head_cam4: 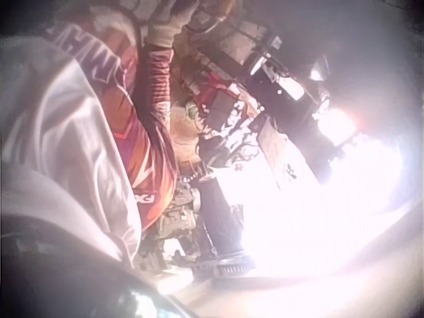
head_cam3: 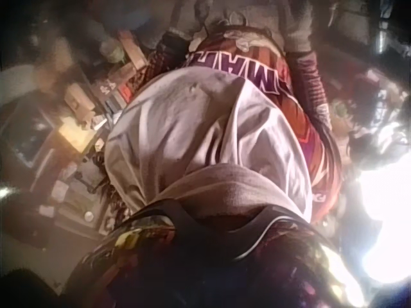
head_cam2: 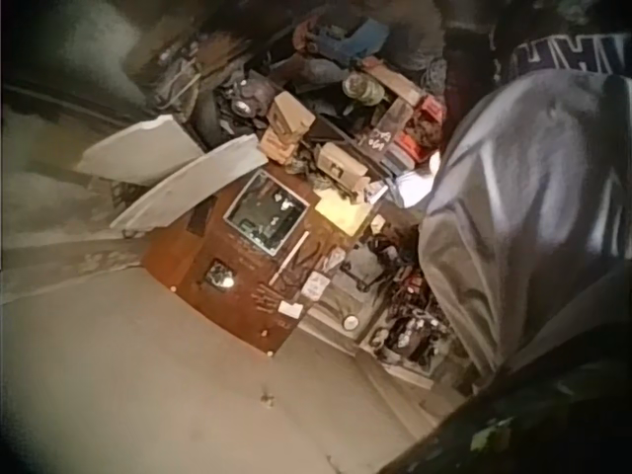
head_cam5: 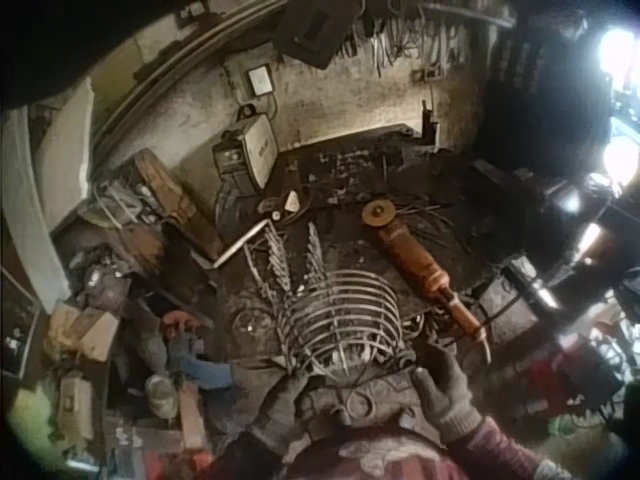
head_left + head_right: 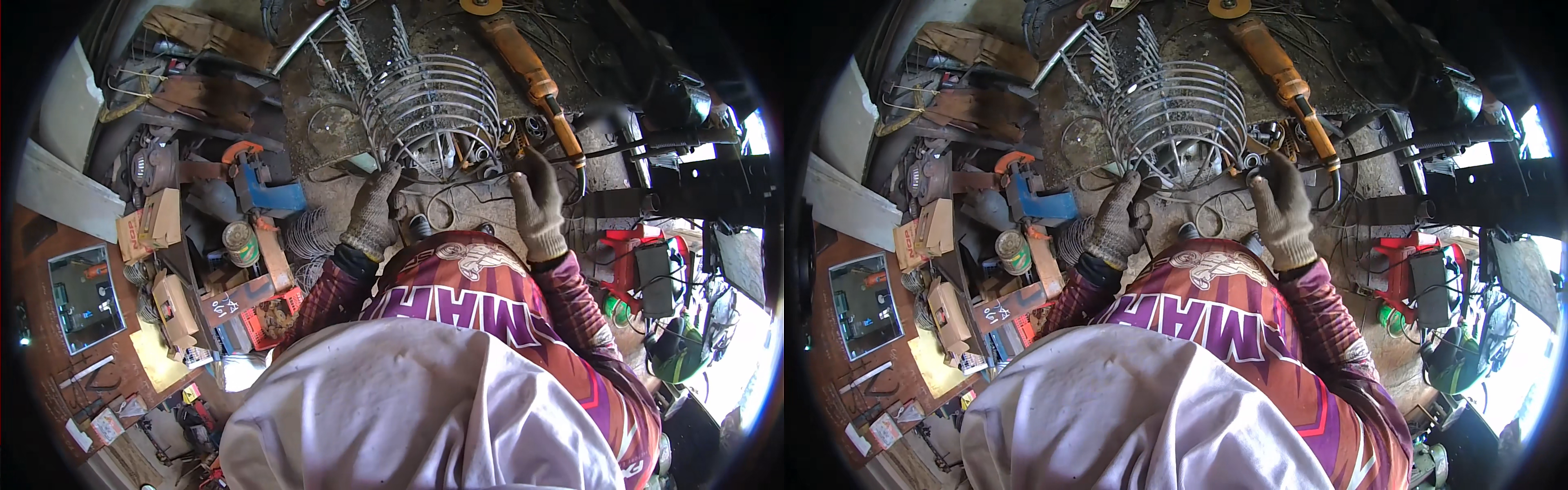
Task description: The person assembles a metal cage structure by grinding a small metal part, welding components together, and tapping the structure with a hammer.
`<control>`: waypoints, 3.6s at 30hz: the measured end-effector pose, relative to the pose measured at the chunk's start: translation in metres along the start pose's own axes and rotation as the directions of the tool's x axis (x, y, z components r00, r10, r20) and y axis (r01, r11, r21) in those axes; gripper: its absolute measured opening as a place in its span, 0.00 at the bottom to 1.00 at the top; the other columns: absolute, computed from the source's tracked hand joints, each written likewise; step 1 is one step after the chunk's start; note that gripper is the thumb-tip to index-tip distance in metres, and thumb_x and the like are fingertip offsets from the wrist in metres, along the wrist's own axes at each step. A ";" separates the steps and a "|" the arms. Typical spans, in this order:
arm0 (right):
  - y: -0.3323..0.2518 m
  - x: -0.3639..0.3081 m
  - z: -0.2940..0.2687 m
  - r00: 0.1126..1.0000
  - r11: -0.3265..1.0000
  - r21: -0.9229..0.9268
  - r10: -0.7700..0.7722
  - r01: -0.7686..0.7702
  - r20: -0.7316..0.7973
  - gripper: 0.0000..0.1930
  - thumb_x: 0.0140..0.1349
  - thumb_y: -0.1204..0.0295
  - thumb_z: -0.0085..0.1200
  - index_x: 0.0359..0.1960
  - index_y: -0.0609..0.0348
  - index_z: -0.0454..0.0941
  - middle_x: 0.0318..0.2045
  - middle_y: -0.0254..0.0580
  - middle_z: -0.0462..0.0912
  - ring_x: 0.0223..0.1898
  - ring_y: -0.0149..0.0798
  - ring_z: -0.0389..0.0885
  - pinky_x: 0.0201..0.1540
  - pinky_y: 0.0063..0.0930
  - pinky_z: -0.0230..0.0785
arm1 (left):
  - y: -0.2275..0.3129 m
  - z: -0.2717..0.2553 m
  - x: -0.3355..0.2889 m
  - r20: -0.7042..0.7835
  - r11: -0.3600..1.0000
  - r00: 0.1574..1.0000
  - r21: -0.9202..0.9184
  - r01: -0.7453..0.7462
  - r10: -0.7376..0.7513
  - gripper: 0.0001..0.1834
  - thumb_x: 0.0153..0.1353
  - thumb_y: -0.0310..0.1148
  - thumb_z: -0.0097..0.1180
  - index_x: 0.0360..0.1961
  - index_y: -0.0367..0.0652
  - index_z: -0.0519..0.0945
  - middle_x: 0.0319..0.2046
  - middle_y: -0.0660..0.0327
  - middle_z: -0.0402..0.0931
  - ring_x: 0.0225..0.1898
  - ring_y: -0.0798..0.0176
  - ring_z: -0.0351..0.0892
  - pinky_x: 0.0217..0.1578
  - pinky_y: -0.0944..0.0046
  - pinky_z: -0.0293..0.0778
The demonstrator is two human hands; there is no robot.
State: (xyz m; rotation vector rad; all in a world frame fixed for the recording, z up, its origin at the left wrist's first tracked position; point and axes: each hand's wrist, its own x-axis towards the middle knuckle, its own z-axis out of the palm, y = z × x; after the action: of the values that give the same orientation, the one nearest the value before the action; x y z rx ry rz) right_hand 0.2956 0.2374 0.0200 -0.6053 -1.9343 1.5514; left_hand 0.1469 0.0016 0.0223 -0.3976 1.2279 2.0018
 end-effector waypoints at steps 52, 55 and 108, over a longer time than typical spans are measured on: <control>0.341 -0.063 -0.233 0.409 0.448 -0.518 0.891 -0.728 0.196 0.23 0.67 0.53 0.52 0.41 0.65 0.84 0.24 0.46 0.84 0.25 0.41 0.84 0.34 0.40 0.74 | -0.019 0.015 -0.006 -0.243 0.986 0.964 -0.100 -0.132 0.104 0.10 0.67 0.42 0.64 0.44 0.52 0.81 0.33 0.68 0.83 0.16 0.74 0.62 0.14 0.72 0.55; 0.327 -0.067 -0.221 0.373 0.428 -0.455 0.904 -0.781 0.212 0.18 0.71 0.58 0.52 0.31 0.61 0.79 0.21 0.36 0.77 0.19 0.37 0.76 0.24 0.36 0.70 | -0.021 0.007 -0.002 -0.214 0.986 0.972 -0.105 -0.127 0.102 0.11 0.68 0.44 0.62 0.45 0.52 0.81 0.34 0.69 0.82 0.16 0.75 0.61 0.15 0.73 0.55; 0.297 -0.062 -0.182 0.620 0.789 -0.442 0.611 -0.426 0.492 0.17 0.68 0.58 0.56 0.39 0.62 0.84 0.24 0.35 0.81 0.21 0.34 0.76 0.24 0.32 0.67 | -0.025 0.038 -0.008 -0.234 0.992 0.964 0.047 -0.119 0.127 0.08 0.63 0.41 0.65 0.42 0.54 0.84 0.22 0.76 0.64 0.19 0.78 0.60 0.20 0.73 0.58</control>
State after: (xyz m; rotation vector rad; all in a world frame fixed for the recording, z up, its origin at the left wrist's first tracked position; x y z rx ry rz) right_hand 0.4630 0.3908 -0.2512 -0.9474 -2.6876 2.0339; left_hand 0.1750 0.0375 0.0297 -0.5704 1.4614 2.0817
